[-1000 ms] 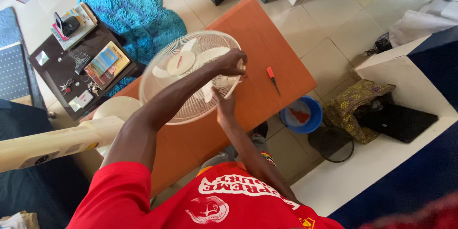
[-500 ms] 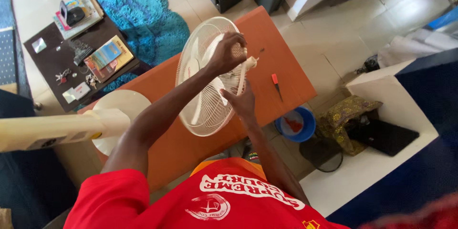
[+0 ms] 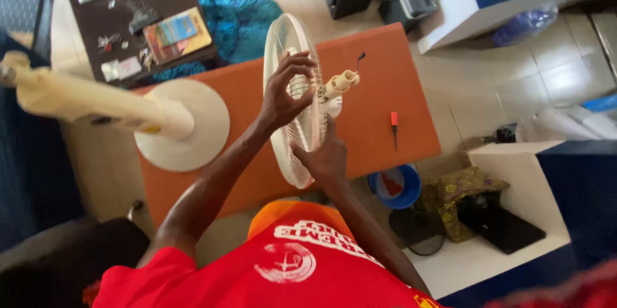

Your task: The person disassembles a standing electric fan by removing the front grille and detaching the fan head from the stand. They use a screwdriver to loosen screws on the fan head and then separate the components on a table.

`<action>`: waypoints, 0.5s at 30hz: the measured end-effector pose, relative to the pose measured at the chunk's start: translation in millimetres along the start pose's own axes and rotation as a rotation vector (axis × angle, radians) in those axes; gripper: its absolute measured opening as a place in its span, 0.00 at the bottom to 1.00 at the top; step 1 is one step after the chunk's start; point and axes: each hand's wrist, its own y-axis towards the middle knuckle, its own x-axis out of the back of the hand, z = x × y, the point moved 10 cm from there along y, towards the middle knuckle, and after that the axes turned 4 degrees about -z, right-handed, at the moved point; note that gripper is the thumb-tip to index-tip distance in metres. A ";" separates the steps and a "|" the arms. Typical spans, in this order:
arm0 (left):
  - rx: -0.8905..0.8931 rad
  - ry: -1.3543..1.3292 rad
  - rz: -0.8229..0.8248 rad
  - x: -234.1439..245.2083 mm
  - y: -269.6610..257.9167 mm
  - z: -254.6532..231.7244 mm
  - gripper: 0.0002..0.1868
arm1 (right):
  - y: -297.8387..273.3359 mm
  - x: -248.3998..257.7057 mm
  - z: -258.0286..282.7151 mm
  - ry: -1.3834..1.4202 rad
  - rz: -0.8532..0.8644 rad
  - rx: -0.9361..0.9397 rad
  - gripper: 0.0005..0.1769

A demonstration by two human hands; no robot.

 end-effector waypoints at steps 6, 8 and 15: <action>0.129 0.033 -0.141 43.1 -33.7 -8.1 0.15 | -14.0 -13.0 34.5 -0.101 0.002 0.108 0.58; 0.150 0.038 -0.144 51.1 -38.3 -6.9 0.15 | -14.2 -23.8 28.5 -0.146 0.066 0.039 0.59; 0.141 0.063 -0.140 83.4 -42.3 2.1 0.15 | -3.3 -47.9 -18.6 -0.069 0.122 0.515 0.32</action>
